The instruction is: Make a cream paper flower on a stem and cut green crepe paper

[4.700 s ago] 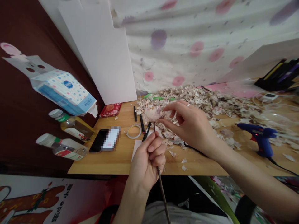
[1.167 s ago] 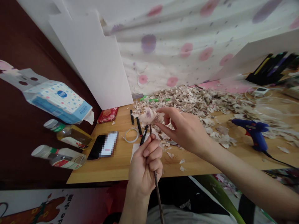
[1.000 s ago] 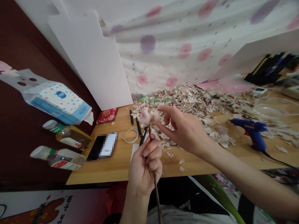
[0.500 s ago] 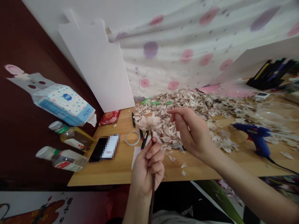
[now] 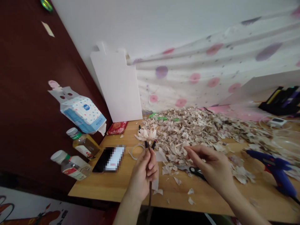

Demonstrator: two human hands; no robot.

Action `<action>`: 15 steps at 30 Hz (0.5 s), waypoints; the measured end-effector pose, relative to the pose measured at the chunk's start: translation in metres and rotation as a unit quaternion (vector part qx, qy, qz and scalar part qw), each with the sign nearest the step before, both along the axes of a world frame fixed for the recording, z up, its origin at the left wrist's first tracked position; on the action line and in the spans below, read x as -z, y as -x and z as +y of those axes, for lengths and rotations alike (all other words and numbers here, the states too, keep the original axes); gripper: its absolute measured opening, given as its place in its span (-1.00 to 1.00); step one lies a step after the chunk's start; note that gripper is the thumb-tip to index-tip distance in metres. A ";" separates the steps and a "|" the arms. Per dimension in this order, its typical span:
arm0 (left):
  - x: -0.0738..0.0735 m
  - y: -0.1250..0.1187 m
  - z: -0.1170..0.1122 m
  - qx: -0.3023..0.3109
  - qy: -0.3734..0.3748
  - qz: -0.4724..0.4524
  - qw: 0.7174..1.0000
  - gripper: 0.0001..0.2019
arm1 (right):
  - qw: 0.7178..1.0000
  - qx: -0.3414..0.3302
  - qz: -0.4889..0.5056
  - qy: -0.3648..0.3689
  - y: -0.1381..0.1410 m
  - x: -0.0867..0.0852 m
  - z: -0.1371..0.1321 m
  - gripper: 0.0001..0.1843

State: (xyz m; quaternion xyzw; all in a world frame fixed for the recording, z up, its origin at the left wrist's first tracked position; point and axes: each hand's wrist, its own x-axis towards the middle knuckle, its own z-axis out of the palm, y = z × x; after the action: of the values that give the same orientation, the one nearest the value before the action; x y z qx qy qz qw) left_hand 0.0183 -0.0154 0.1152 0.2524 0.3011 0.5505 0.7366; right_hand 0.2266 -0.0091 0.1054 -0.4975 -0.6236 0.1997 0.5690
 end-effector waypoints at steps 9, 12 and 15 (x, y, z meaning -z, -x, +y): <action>-0.030 0.012 0.001 -0.119 -0.234 0.327 0.908 -0.64 | 0.996 0.018 0.076 0.052 -0.016 0.005 -0.016 -0.53; -0.029 0.024 0.006 -0.226 -0.296 0.403 0.836 -0.69 | 0.999 -0.003 0.051 0.011 -0.019 0.000 -0.022 -0.44; -0.023 0.034 0.015 -0.242 -0.314 0.405 0.824 -0.78 | 1.000 -0.016 0.017 -0.020 -0.030 -0.009 -0.024 -0.34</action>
State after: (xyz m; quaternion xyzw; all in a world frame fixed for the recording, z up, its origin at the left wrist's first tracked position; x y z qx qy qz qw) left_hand -0.0153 -0.0007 0.1378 0.5894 0.4346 0.6241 0.2726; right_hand 0.2566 -0.0330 0.1146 -0.4727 -0.6253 0.2048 0.5862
